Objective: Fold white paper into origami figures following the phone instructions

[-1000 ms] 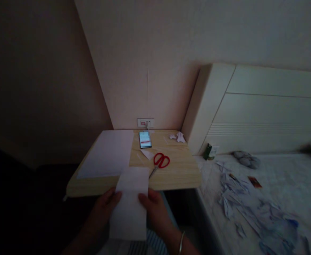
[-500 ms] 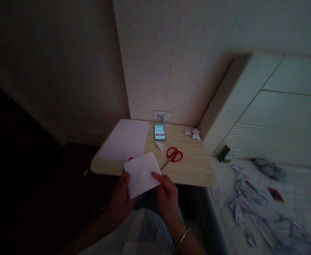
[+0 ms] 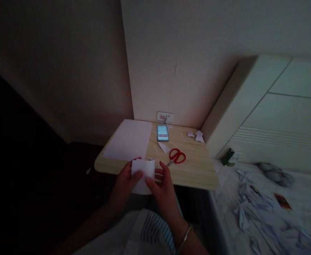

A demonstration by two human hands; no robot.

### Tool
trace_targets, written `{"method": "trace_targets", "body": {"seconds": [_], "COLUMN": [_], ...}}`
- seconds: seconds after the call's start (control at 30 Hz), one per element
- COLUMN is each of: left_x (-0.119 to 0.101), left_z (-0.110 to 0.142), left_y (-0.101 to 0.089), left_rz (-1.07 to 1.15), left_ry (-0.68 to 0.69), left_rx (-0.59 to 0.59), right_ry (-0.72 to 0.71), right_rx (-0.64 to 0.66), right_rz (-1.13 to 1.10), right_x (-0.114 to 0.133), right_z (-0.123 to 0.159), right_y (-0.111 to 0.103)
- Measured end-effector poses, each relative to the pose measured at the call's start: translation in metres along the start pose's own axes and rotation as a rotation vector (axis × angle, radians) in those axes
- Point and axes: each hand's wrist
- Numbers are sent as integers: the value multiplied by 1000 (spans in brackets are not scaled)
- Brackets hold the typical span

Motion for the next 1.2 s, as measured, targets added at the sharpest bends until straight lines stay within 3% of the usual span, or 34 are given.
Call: {"method": "trace_targets", "body": {"seconds": [0.17,0.27,0.47,0.77,0.93,1.2], "left_x": [-1,-4,-13,0,12,40], "left_z": [-3,-7,-14,-27,-66,-145], "left_y": [-4,-5,0,14,11,10], "left_rz": [-20,-83,-90,-136,-231,-357], "left_ry": [-45,-33,45,112,106,273], "left_rx": [41,80,33,35,128,167], "right_ry": [105,138,148,77,0,-173], "right_rx": [135,118,136,30,23,-31], "right_rz": [-95,-115,-136,-78,4,156], "right_x": [1,2,-3,-2,10,35], "right_z": [4,6,6,-7,-44,-136], "right_y": [1,-3,-9,-5,-16,-26]}}
Point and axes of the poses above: each hand's wrist, its own z-axis away from the middle knuckle, its own y-axis out of the palm, x = y × z, and after that the axes turned 13 degrees about y, right-handed
